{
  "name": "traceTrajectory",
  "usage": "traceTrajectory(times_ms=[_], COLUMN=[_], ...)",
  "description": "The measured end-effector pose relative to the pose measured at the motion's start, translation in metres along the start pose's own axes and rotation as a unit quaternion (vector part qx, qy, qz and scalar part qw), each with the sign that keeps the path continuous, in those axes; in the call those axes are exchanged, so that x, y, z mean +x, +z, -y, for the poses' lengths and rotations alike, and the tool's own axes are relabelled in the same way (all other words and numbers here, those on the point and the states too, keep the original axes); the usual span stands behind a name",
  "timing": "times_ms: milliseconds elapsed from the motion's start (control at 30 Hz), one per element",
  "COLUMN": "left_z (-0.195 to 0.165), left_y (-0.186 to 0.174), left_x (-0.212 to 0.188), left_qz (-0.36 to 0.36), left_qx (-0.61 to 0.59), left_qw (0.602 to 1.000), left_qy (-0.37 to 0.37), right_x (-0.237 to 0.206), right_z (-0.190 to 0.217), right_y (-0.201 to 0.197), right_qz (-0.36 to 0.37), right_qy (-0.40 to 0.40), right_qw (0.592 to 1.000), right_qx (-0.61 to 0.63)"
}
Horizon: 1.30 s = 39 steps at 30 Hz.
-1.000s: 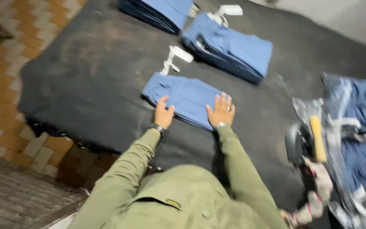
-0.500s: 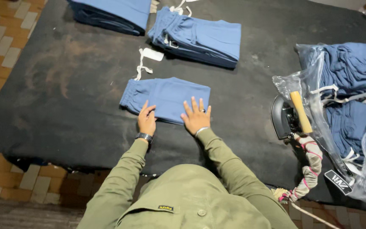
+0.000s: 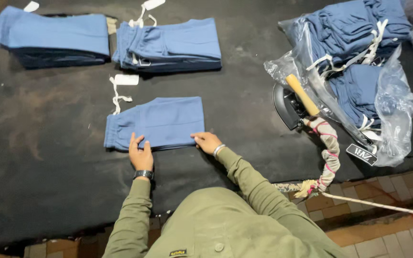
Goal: The person irons multiple pairs of blue trousers on a black ironing board. They repeatedly pick up each pair, smooth it out, press it with a steam iron, fold it, and place it on a growing stack. The process is repeated for several items in a consistent sequence.
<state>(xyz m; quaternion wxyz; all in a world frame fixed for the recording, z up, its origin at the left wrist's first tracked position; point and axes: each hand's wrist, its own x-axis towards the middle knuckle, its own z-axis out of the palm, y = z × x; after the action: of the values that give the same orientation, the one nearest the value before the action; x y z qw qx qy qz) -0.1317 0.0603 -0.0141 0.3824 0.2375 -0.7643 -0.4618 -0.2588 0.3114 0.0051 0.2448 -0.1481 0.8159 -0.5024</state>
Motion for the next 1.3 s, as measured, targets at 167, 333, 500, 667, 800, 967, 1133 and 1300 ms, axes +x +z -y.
traceTrajectory(times_ms=[167, 333, 500, 667, 800, 967, 1133, 1300], left_z=[-0.035, -0.092, -0.106, -0.1, -0.088, -0.024, 0.044, 0.051], left_y=[-0.001, 0.02, 0.061, 0.065, 0.025, -0.077, -0.112, -0.064], left_x=[-0.011, -0.042, -0.034, -0.039, -0.033, 0.025, 0.003, 0.004], left_qz=[-0.021, 0.068, 0.302, 0.314, 0.259, 0.021, 0.084, 0.051], left_qx=[0.01, 0.227, 0.317, 0.26, 0.264, 0.39, 0.452, 0.397], left_qw=[0.991, 0.952, 0.885, 0.893, 0.909, 0.917, 0.886, 0.905], left_qy=[-0.131, 0.195, 0.16, 0.193, 0.192, 0.083, -0.067, -0.147], right_x=[-0.003, -0.011, -0.023, -0.03, -0.032, -0.048, -0.064, -0.057], right_z=[-0.014, -0.005, 0.021, 0.017, -0.008, -0.027, -0.032, -0.036], right_y=[-0.002, -0.008, -0.01, -0.017, -0.029, -0.032, -0.03, -0.042], right_qz=[0.013, 0.013, -0.019, -0.008, -0.035, -0.031, -0.016, -0.002], right_qy=[-0.042, -0.044, -0.073, -0.039, -0.074, -0.052, -0.049, 0.02], right_qw=[0.999, 0.998, 0.99, 0.991, 0.994, 0.993, 0.985, 0.974], right_qx=[0.014, 0.048, 0.118, 0.126, 0.078, 0.099, 0.162, 0.226])
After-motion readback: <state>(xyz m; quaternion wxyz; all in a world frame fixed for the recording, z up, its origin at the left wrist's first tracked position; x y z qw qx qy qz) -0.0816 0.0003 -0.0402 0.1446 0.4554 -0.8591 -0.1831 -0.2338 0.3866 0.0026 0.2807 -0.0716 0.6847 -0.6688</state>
